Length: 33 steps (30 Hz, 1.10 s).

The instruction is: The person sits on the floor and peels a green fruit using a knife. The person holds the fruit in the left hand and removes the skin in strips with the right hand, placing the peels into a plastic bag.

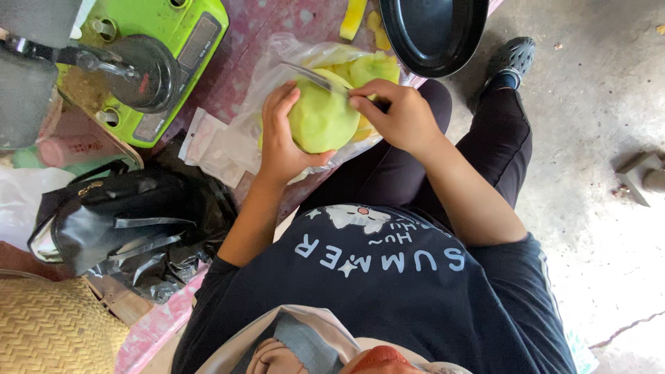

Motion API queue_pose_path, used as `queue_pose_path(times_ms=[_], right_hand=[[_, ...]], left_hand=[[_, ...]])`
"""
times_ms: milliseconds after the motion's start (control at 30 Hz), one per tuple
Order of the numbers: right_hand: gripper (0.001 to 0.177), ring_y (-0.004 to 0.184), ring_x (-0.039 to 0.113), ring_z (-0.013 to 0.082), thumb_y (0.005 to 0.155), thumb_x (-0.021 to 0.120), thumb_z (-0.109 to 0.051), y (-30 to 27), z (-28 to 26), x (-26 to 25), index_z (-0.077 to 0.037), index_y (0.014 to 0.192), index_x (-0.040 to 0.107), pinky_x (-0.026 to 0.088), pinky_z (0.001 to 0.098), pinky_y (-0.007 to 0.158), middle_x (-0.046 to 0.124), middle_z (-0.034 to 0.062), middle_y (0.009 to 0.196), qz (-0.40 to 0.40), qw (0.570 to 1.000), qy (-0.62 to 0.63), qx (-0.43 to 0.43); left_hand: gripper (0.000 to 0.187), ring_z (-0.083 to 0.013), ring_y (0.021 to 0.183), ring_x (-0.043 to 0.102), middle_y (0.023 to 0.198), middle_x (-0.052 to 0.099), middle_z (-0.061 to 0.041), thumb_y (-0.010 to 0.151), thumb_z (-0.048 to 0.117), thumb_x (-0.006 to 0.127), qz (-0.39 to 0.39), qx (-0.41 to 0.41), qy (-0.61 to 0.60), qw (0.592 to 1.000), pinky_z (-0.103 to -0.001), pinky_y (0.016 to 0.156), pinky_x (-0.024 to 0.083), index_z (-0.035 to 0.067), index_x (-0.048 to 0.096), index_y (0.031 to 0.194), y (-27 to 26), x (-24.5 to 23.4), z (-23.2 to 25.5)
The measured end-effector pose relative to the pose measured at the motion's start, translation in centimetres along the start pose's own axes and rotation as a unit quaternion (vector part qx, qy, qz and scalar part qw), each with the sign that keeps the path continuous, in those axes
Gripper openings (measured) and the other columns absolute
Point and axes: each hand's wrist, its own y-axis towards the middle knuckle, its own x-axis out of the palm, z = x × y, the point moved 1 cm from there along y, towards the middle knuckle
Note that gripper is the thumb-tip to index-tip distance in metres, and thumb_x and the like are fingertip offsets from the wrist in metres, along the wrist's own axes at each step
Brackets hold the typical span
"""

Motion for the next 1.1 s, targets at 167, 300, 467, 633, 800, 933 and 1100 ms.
queue_pose_path(times_ms=[167,300,467,633,800,933,1100], right_hand=[[0.021,0.075,0.065,0.0075,0.100,0.073,-0.016,-2.7,3.0,-0.9,-0.002,0.114,0.074,0.050,0.0238,0.068,0.076,0.0075,0.090,0.010,0.997,0.034,0.072],[0.019,0.076,0.059,0.0051,0.102,0.072,-0.014,-3.0,4.5,-0.8,0.001,0.114,0.073,0.047,0.0223,0.067,0.072,0.0054,0.092,0.000,0.993,0.101,0.064],[0.017,0.067,0.050,0.0036,0.105,0.070,-0.015,-0.4,4.0,0.7,0.000,0.111,0.071,0.040,0.0240,0.058,0.064,0.0008,0.079,-0.024,0.991,0.120,0.049],[0.017,0.063,0.052,0.0058,0.104,0.068,-0.016,-0.1,3.0,0.3,-0.001,0.113,0.067,0.041,0.0251,0.056,0.065,0.0016,0.078,-0.049,0.995,0.075,0.044],[0.018,0.067,0.058,0.0042,0.103,0.068,-0.016,-2.2,5.4,-1.2,-0.002,0.115,0.066,0.045,0.0238,0.060,0.066,0.0015,0.080,-0.038,0.995,0.076,0.056],[0.019,0.068,0.057,0.0076,0.104,0.068,-0.015,-2.8,6.2,-0.4,-0.002,0.117,0.066,0.044,0.0267,0.060,0.067,0.0057,0.082,-0.025,0.992,0.093,0.087],[0.023,0.083,0.073,0.0229,0.099,0.076,-0.013,-2.0,1.6,-0.5,-0.003,0.119,0.069,0.055,0.0326,0.072,0.075,0.0128,0.097,0.041,0.994,-0.082,-0.062]], left_hand=[[0.106,-0.0419,0.145,0.043,0.156,0.043,-0.019,0.068,0.035,0.099,-0.024,0.003,-0.008,1.000,-0.053,0.125,0.035,0.010,0.038,0.151,0.3,-0.2,-0.3],[0.106,-0.0424,0.146,0.043,0.156,0.043,-0.019,0.068,0.033,0.099,-0.032,0.030,-0.005,0.999,-0.054,0.126,0.034,0.010,0.037,0.151,0.5,-0.3,-0.3],[0.106,-0.0433,0.146,0.042,0.156,0.042,-0.019,0.067,0.032,0.100,-0.026,0.037,-0.002,0.999,-0.055,0.125,0.036,0.010,0.037,0.150,0.0,-0.2,-0.2],[0.107,-0.0430,0.146,0.043,0.155,0.042,-0.018,0.066,0.032,0.100,-0.017,0.029,-0.019,0.999,-0.055,0.125,0.036,0.010,0.036,0.150,-0.3,-0.3,-0.8],[0.105,-0.0436,0.148,0.041,0.157,0.042,-0.016,0.067,0.031,0.100,-0.027,0.040,-0.031,0.998,-0.057,0.126,0.035,0.011,0.037,0.149,-0.5,-0.1,-1.4],[0.106,-0.0442,0.149,0.039,0.158,0.041,-0.015,0.067,0.034,0.100,-0.036,0.053,-0.051,0.997,-0.057,0.128,0.034,0.013,0.037,0.149,-0.5,-0.1,-1.6],[0.105,-0.0464,0.152,0.035,0.159,0.040,-0.017,0.069,0.040,0.099,-0.041,0.014,-0.031,0.999,-0.057,0.128,0.031,0.010,0.037,0.149,-0.7,-0.8,-0.7]])
